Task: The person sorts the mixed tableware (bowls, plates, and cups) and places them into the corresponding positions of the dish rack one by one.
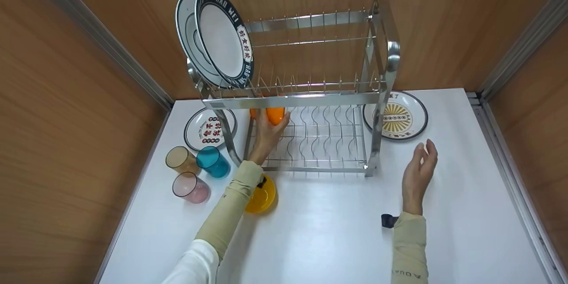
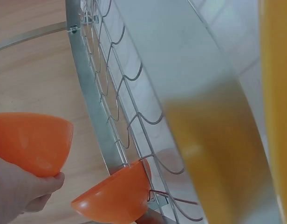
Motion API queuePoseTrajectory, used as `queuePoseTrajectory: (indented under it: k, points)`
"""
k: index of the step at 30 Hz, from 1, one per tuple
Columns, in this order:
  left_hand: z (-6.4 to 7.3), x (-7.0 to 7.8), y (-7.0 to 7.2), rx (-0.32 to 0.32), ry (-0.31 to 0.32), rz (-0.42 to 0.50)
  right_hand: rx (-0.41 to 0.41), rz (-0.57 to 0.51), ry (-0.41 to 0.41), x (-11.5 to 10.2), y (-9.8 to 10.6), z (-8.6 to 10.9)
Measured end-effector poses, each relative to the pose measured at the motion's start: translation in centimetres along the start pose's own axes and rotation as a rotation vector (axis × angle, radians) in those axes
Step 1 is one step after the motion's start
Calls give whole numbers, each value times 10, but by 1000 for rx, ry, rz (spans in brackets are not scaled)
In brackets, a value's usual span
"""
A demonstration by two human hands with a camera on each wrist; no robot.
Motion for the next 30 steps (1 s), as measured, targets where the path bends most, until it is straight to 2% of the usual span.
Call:
queuePoseTrajectory:
  k: [4, 11, 17, 24, 30]
  points:
    - [-5, -3, 0, 6, -2, -18, 2, -15, -33, 7, 2, -3]
    - [-11, -10, -3, 12, 56, -45, -5, -40, -105, 18, 0, -11]
    - [-16, -18, -5, 32, 57, -71, -23, -39, -154, 28, -4, -15]
    - [-22, -21, -11, 39, 17, -48, -29, -51, -177, 34, -6, -19]
    - [-26, -25, -22, 35, 54, -114, -24, -54, -180, 38, -9, -19]
Point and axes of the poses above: each hand's wrist, its own z-axis away from the middle knuckle, its own y-axis out of the back of the hand, x = y × z, the point moved 3 cm from there along -z, towards the middle knuckle, and after that the axes turned 6 degrees about y, right-handed, at the moved point
